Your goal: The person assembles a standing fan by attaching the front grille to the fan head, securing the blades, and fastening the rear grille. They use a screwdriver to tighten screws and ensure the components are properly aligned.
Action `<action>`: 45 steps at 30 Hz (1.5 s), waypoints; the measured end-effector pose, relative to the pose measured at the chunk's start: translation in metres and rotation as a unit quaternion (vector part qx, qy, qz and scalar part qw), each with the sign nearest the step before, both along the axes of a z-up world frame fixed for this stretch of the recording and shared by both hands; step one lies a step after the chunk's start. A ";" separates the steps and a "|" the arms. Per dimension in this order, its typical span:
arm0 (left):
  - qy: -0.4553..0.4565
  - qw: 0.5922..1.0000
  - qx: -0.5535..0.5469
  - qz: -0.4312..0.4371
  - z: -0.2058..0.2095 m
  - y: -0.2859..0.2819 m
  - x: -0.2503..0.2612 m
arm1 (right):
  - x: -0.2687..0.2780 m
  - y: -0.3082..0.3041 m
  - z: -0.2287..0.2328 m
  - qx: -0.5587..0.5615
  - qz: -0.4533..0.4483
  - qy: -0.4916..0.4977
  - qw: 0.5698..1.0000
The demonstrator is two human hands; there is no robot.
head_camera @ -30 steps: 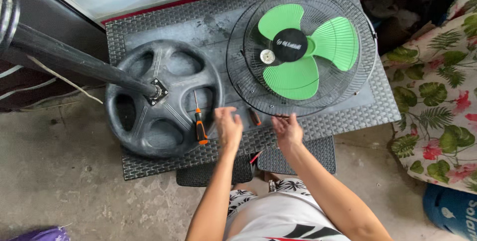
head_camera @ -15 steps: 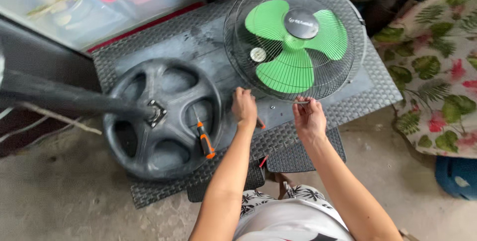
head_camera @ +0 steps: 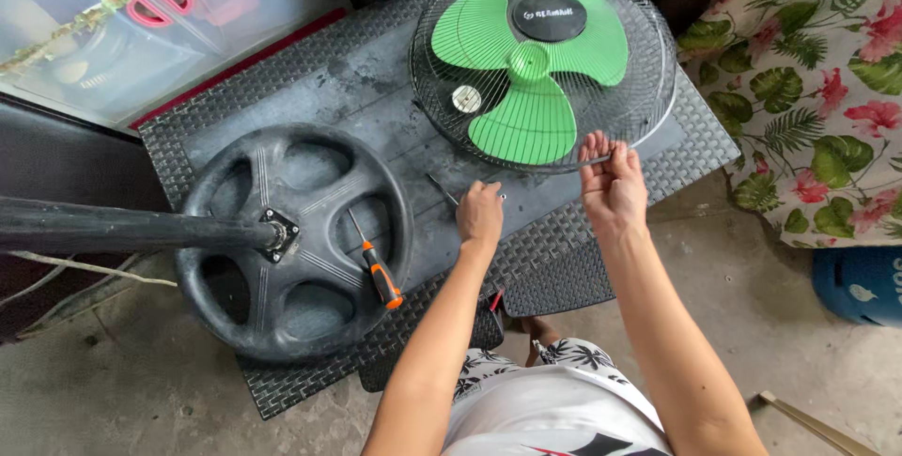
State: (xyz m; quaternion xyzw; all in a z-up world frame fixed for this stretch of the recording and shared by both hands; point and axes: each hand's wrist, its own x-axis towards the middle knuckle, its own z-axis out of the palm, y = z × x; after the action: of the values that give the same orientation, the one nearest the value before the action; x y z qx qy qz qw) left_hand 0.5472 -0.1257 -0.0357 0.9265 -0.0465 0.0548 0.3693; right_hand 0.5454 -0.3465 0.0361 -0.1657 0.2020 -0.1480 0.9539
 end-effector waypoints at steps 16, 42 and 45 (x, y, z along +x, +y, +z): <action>0.245 0.924 -0.269 0.118 0.039 0.026 -0.035 | -0.032 0.035 -0.011 0.092 0.040 0.082 0.992; 0.070 0.863 -0.488 0.110 0.208 0.027 0.050 | -0.051 0.012 0.225 -0.773 0.221 -0.131 0.581; 0.198 0.644 -0.739 0.002 0.166 0.061 0.057 | -0.064 0.038 0.251 -0.834 0.269 -0.052 0.479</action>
State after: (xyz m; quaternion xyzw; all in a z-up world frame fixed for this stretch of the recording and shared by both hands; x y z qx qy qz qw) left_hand 0.6044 -0.0645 0.1299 0.3350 0.0860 -0.1132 0.9314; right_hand 0.4813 -0.3087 0.2875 -0.9216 -0.1204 0.0087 0.3688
